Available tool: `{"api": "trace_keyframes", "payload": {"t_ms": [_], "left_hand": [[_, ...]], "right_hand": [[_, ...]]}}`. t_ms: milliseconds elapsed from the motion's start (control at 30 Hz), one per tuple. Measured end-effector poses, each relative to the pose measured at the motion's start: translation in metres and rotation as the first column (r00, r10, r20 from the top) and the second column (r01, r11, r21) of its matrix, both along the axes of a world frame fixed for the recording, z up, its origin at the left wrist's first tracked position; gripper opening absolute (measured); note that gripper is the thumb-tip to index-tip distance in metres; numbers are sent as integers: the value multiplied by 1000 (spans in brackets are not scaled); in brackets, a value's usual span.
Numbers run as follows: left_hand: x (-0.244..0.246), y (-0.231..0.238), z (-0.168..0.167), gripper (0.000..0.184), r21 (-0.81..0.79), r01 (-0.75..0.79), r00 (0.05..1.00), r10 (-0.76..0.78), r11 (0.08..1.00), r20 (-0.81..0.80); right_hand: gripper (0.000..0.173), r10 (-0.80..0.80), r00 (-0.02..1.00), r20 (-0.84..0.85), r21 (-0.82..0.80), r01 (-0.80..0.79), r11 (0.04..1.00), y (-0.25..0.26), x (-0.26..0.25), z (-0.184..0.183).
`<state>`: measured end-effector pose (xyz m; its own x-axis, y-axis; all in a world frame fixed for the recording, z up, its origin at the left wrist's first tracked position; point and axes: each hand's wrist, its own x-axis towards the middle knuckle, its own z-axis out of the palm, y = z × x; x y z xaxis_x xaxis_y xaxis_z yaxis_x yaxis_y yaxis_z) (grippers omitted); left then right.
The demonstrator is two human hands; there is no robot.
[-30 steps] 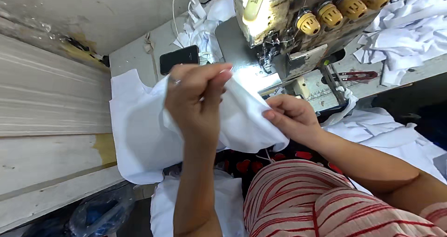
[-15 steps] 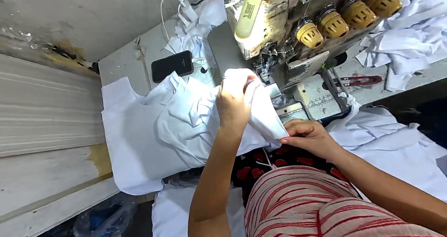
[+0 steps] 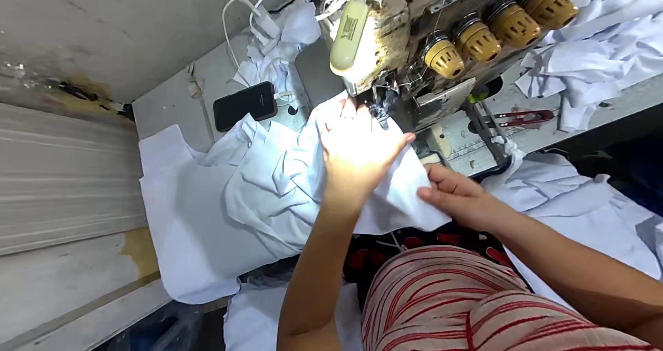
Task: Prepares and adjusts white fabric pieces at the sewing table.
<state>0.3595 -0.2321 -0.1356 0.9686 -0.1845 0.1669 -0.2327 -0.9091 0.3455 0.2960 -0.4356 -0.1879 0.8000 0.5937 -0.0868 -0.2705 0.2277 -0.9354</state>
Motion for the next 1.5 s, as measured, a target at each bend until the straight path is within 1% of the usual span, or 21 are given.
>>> {"api": "trace_keyframes", "payload": {"t_ms": [67,133,233,267,367,433,500,600,700,800,867,967,1067,1133,1200,1233,1267,1333,1400,1433,1500], "left_hand": [[2,11,3,69,-45,72,995,-74,996,-68],[12,19,6,55,-56,102,991,-107,993,-85],[40,26,0,45,31,93,995,-94,995,32],[50,28,0,42,52,82,996,-84,995,42],[74,30,6,41,108,-5,1000,8,994,-27],[95,35,0,45,145,-26,999,29,989,-21],[112,41,0,47,78,-44,998,47,996,-35],[122,53,2,51,-115,-68,998,69,991,8],[106,63,0,45,-142,-88,964,120,986,237],[62,68,-12,42,-209,-25,916,106,978,387],[18,67,-17,36,-284,22,903,103,959,417],[-47,57,-20,31,-397,69,941,72,915,331],[-85,46,-31,43,-480,204,939,-32,853,343],[-105,34,-47,60,-466,300,917,-118,832,380],[-122,13,-68,66,-414,379,889,-202,828,411],[-124,2,-78,63,-353,398,871,-229,847,435],[-121,-7,-87,55,-279,397,850,-235,875,471],[-104,-17,-98,37,-204,308,830,-157,929,535],[-77,-15,-92,31,-189,223,813,-76,956,577],[-65,-10,-84,27,-195,229,804,-72,954,591],[-47,2,-64,19,-217,323,792,-137,921,595]], "right_hand": [[21,26,1000,9,16,-26,1000,6,-7,1],[23,16,1000,15,44,-16,999,13,-11,0],[21,-26,998,60,4,26,1000,21,-3,1],[19,-49,996,72,-28,51,998,23,1,2],[15,-107,991,86,-96,115,989,27,14,6],[14,-132,988,80,-127,142,982,29,19,10],[15,-155,985,73,-140,164,976,31,18,12],[18,-169,981,100,-145,183,972,33,12,11],[21,-146,984,97,-174,162,971,26,-3,10],[24,-95,994,52,-174,103,979,12,-27,7],[21,-74,997,23,-163,76,984,3,-41,2],[15,-88,995,-51,-82,84,993,-7,-54,-7],[16,-105,993,-52,-79,101,992,-11,-56,-11],[18,-113,993,-43,-82,109,991,-13,-56,-9],[24,-99,994,-46,-59,96,994,-13,-56,-3],[27,-88,995,-47,-46,85,995,-12,-56,2],[29,-77,996,-44,-38,75,996,-11,-56,6],[28,-68,997,-36,-36,67,997,-7,-53,13],[24,-105,994,-4,-57,105,993,-2,-45,17],[23,-127,992,22,-77,128,989,0,-37,18],[23,-152,985,81,-90,159,983,4,-18,17]]}}
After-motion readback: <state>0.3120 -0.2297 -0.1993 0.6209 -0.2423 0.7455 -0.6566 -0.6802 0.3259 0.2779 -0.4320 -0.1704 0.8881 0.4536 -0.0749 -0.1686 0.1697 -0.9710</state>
